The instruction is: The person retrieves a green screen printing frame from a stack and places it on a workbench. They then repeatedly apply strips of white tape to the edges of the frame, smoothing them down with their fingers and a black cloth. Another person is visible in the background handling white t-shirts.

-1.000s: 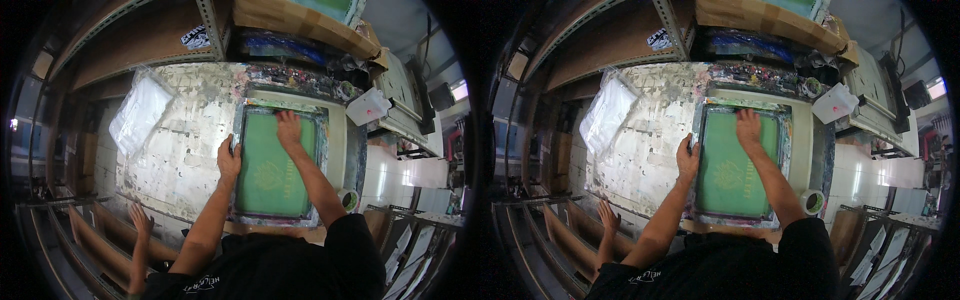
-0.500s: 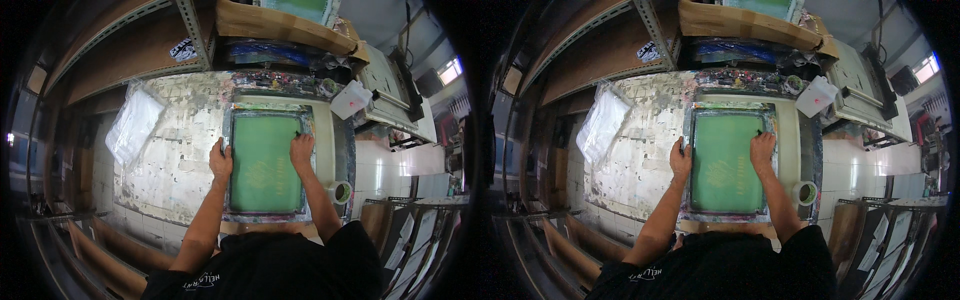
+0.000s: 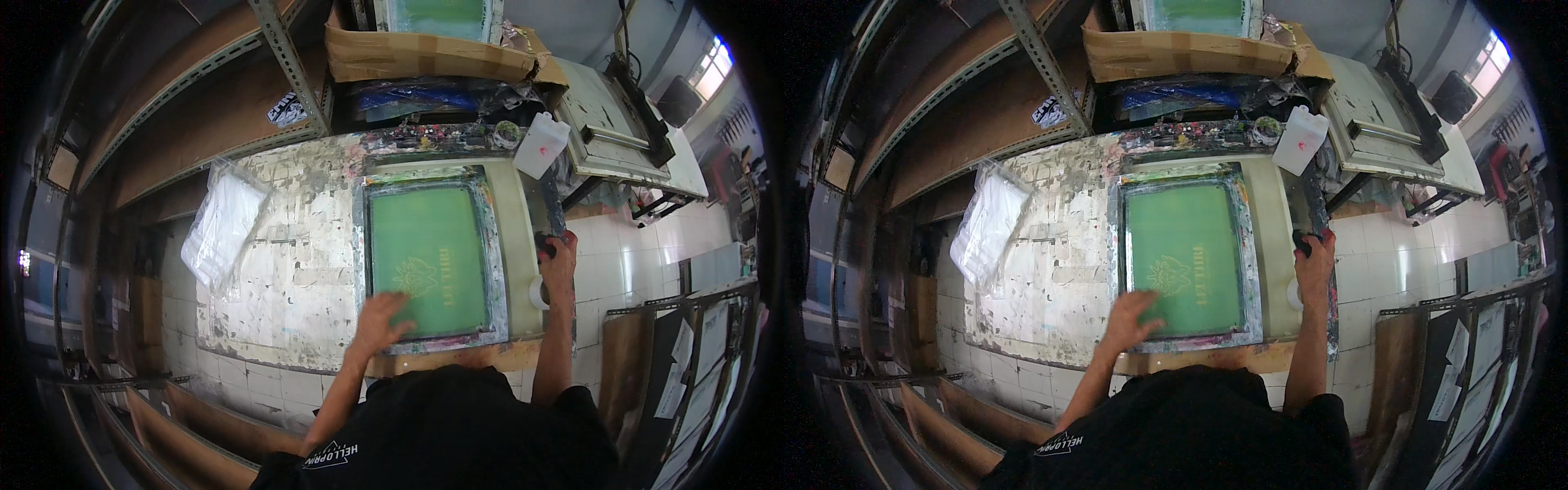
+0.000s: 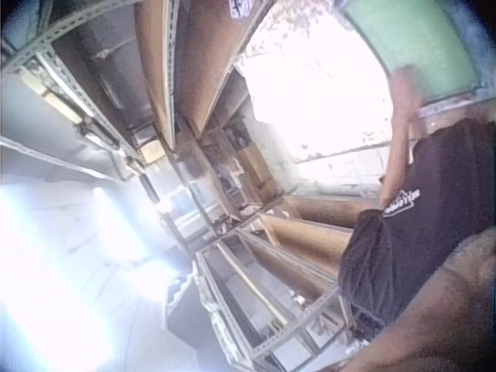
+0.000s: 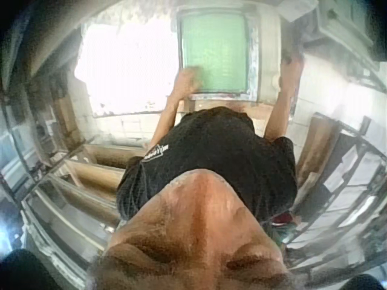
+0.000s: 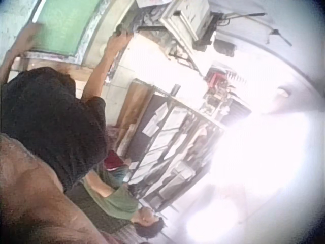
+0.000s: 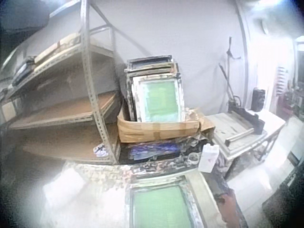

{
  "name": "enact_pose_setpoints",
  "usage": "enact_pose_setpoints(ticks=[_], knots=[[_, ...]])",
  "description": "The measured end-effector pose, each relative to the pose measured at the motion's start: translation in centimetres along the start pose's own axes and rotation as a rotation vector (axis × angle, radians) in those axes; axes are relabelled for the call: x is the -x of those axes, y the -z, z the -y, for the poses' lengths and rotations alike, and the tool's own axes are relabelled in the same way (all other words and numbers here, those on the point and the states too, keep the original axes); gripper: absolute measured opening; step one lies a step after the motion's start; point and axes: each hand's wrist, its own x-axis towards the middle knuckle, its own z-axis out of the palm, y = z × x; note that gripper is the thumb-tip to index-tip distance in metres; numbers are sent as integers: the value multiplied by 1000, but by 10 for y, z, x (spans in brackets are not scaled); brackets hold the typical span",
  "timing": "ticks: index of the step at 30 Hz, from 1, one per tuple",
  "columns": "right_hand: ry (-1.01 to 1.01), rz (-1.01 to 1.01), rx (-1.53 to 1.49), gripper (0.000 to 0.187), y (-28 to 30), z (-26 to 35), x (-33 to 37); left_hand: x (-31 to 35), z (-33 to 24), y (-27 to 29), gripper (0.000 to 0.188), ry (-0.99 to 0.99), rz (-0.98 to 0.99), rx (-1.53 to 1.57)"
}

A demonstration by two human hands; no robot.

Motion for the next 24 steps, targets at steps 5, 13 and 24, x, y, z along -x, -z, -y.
enact_pose_setpoints(ticks=[5, 13, 24], knots=[[-72, 33, 88, 42, 16, -5, 44, 63, -31, -19, 48, 81, 156, 96], [-26, 289, 350, 39, 52, -20, 112, 66, -24, -28, 31, 275, -30, 385], [144, 487, -407, 26, 72, 86, 82, -53, -64, 32, 31, 252, -111, 670]])
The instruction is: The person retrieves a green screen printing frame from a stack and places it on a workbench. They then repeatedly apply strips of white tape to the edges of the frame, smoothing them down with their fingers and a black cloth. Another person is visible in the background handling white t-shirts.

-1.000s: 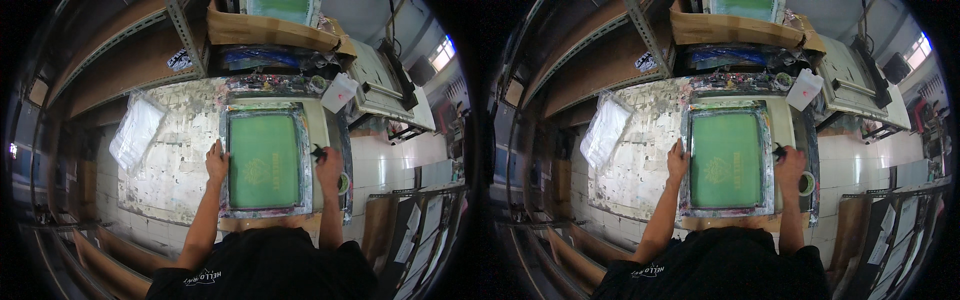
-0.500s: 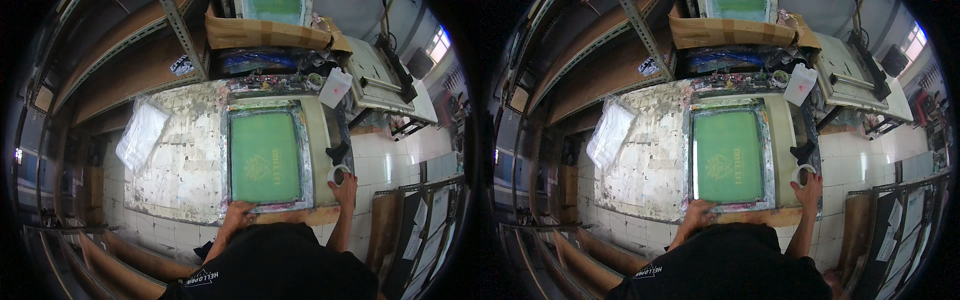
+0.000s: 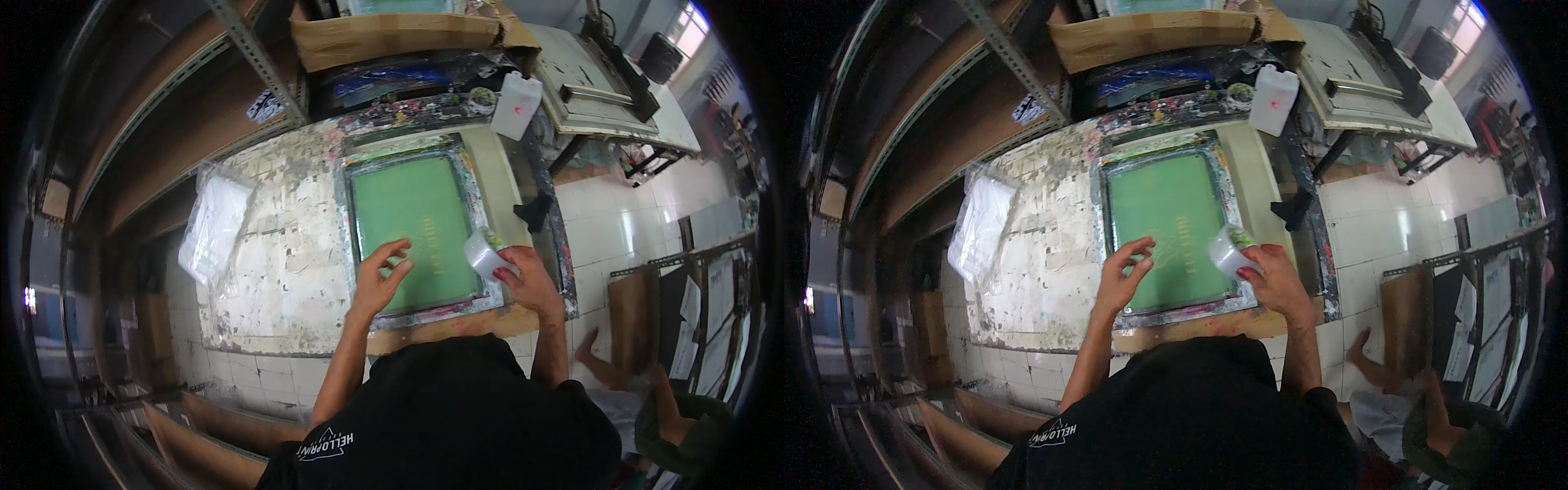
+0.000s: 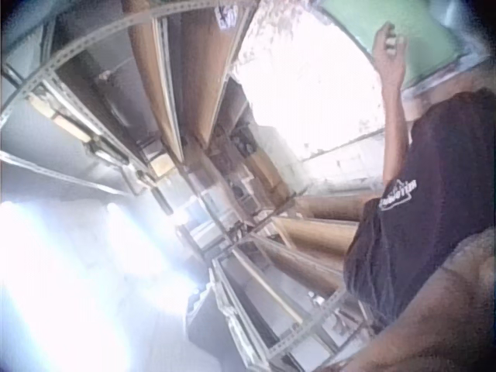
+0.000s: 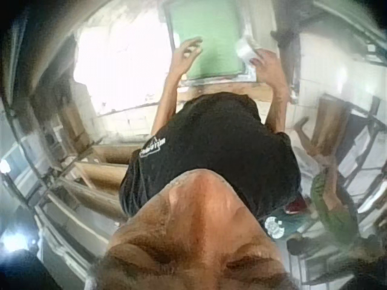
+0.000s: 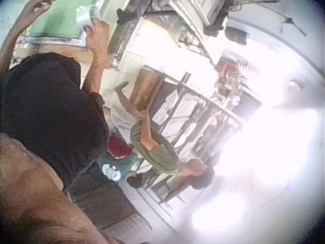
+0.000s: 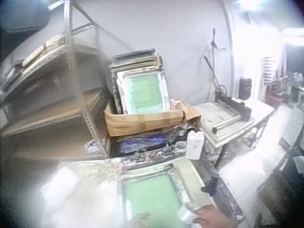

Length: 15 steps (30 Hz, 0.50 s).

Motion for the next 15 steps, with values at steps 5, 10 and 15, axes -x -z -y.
enact_pose_setpoints(ticks=[5, 10, 15], knots=[[201, 197, 16, 30, -25, 36, -18, -15, -20, 0, 29, 88, 151, 86], [237, 278, 45, 33, -38, 57, -28, -7, -24, 19, 19, 148, 151, -110], [254, 317, 123, 39, -46, 63, -37, 0, -10, 21, 10, 189, -86, -16]])
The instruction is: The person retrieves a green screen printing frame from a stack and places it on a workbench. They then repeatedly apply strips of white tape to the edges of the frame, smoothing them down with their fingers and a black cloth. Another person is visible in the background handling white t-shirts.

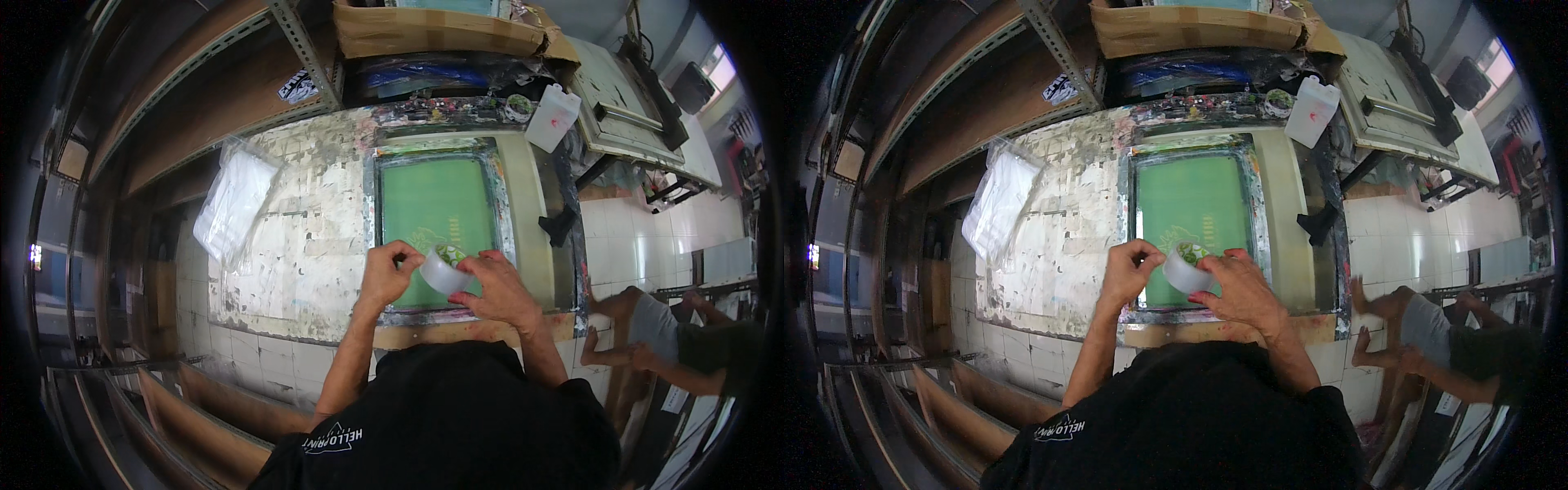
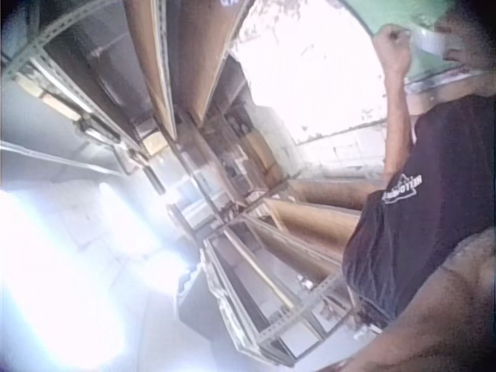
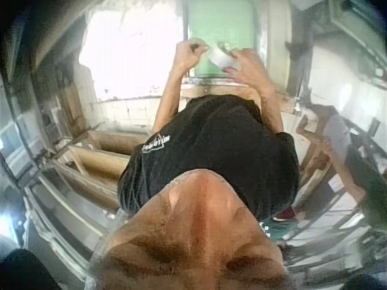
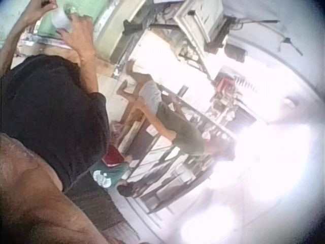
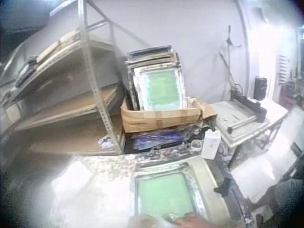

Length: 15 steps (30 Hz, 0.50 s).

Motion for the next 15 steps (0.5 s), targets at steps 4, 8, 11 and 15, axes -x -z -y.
enact_pose_setpoints(ticks=[4, 8, 11, 15], knots=[[-92, 19, 118, 43, 2, -8, -8, 8, 15, 0, 11, 97, -99, 59], [63, -79, 184, 44, 0, -21, -19, 7, 25, -5, 15, 113, -153, 86], [44, -65, 292, 45, -5, -22, -23, 3, 27, -4, 16, 125, -230, 68], [28, 0, 341, 43, 12, -39, -18, 4, 37, 1, 17, 128, -356, 14]])
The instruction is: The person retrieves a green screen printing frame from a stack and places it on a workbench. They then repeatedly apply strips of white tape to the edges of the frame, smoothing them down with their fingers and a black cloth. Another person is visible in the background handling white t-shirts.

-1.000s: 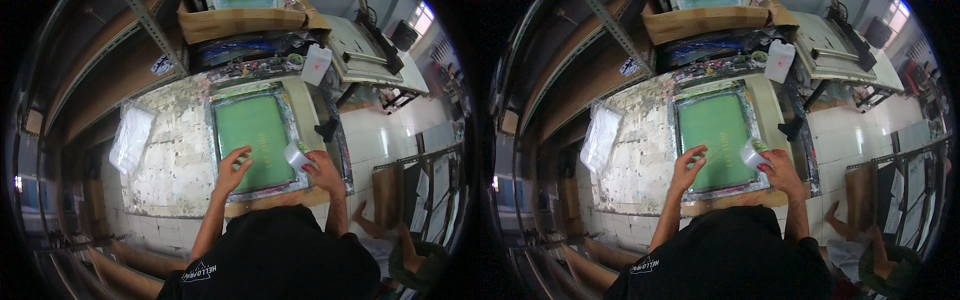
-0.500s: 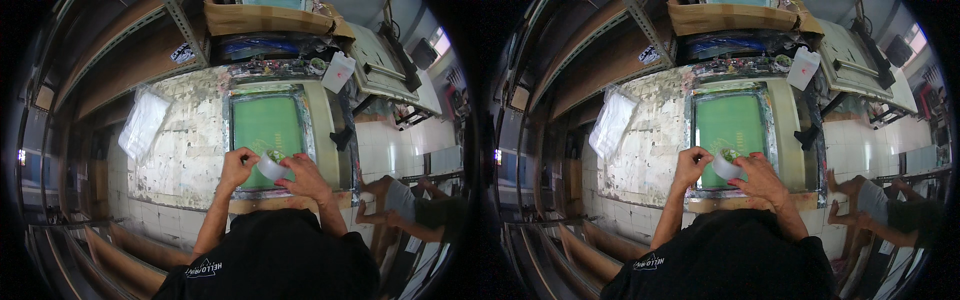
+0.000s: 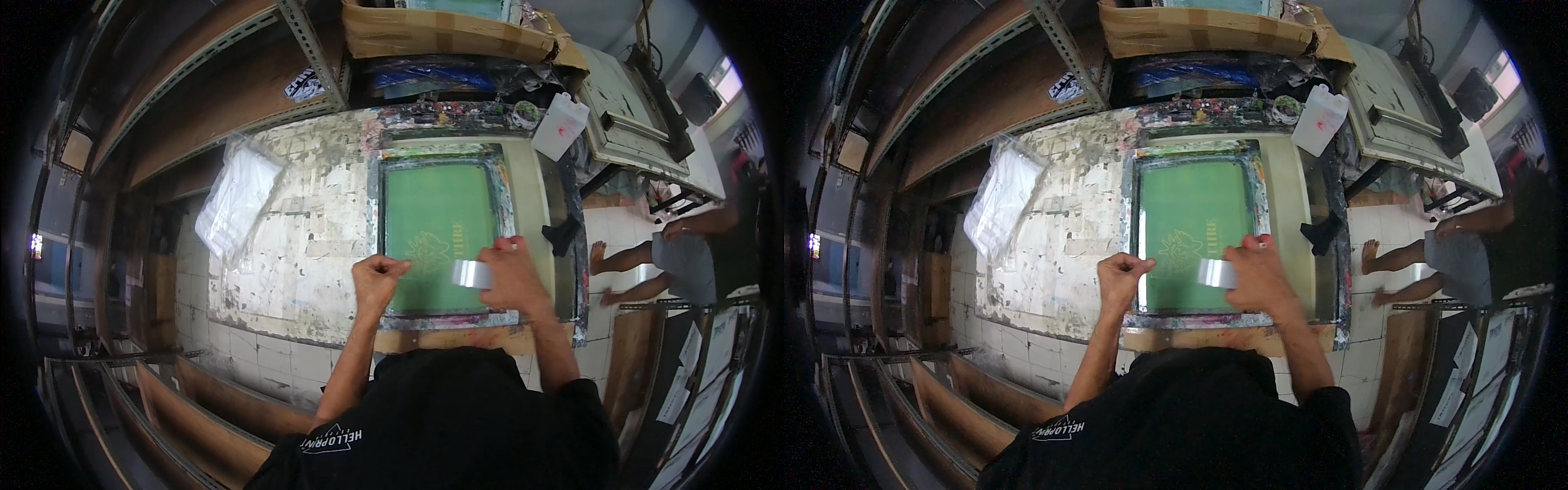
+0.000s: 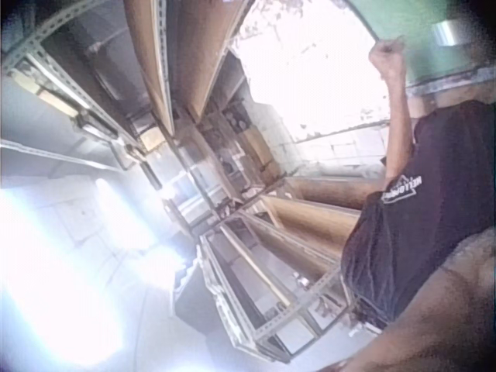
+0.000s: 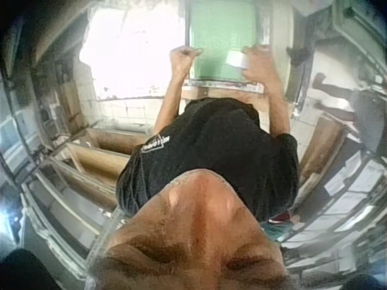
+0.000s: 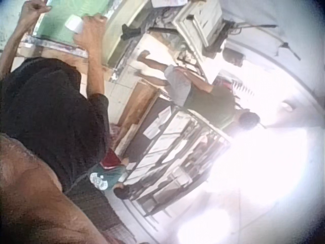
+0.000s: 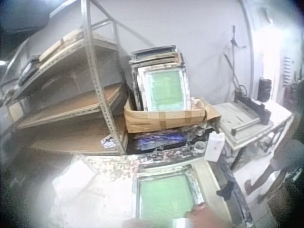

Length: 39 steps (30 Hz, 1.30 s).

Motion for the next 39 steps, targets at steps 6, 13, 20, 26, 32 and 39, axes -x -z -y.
enact_pose_setpoints(ticks=[6, 13, 20, 26, 32, 39], knots=[[-93, -13, 33, 42, 22, -72, 39, -17, 26, 24, 18, 128, 9, 196], [-291, -69, -469, 42, 6, -101, 42, -21, 51, 21, 19, 141, -43, 142], [-293, -38, -315, 38, 5, -101, 34, -26, 55, 46, 20, 175, -40, 117], [-204, -94, -95, 27, -2, -99, 23, -25, 51, 56, 21, 166, -96, 136], [-175, -256, -499, 14, 33, -59, 22, -26, 18, 95, 12, 76, -61, 180], [289, -553, -141, 19, 140, 36, 40, -11, -79, 175, 4, -466, -351, 12]])
